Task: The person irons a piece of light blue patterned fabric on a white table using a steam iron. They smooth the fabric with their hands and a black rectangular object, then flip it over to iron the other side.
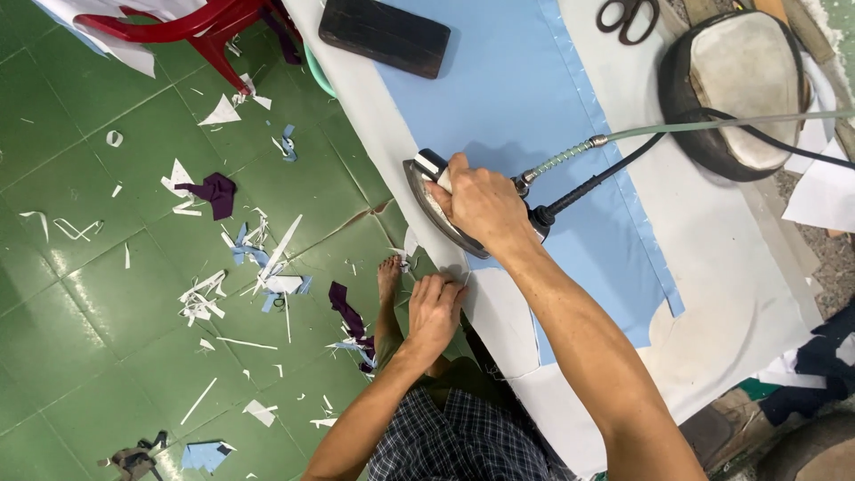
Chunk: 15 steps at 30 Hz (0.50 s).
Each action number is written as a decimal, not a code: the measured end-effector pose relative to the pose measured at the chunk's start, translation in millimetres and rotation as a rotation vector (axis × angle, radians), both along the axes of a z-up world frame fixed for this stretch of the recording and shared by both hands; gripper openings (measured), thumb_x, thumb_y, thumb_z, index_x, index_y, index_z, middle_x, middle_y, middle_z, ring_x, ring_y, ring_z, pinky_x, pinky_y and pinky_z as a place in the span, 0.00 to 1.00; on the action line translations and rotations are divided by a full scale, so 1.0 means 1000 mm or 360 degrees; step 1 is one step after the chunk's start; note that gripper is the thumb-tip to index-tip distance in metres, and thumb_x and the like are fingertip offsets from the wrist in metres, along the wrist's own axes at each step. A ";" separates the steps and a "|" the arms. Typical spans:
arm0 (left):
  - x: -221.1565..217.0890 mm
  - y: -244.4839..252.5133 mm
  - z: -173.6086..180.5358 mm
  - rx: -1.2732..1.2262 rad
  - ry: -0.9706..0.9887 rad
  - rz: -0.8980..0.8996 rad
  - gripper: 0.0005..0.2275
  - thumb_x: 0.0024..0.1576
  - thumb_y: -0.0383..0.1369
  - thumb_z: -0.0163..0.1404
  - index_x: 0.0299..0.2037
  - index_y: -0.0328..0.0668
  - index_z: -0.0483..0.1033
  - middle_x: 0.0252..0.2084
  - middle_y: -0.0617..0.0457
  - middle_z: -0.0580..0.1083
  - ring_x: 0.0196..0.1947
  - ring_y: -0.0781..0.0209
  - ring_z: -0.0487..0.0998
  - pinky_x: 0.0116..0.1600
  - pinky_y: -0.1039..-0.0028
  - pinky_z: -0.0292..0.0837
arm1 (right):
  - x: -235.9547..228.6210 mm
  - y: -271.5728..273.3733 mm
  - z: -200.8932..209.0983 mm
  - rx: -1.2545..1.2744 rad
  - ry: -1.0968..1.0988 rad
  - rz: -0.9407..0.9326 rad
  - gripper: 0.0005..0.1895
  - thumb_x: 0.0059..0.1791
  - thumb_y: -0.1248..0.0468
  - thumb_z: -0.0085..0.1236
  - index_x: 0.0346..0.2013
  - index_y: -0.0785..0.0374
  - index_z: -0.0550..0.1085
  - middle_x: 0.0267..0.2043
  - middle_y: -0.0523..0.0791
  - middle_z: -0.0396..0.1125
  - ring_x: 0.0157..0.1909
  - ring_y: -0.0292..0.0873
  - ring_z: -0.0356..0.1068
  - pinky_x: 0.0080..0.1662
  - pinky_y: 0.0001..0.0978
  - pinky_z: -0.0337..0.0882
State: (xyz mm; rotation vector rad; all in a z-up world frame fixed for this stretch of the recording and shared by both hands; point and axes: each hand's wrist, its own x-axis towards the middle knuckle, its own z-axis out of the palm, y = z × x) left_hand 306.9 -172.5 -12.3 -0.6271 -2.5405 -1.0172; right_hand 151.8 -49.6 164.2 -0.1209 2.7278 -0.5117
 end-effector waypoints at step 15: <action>0.033 -0.015 -0.004 0.0020 -0.0114 -0.0014 0.08 0.55 0.31 0.60 0.29 0.43 0.74 0.32 0.55 0.64 0.30 0.53 0.71 0.33 0.68 0.63 | 0.044 0.003 -0.001 0.0002 -0.0098 0.0006 0.25 0.55 0.46 0.43 0.45 0.69 0.67 0.34 0.63 0.74 0.40 0.67 0.76 0.42 0.61 0.76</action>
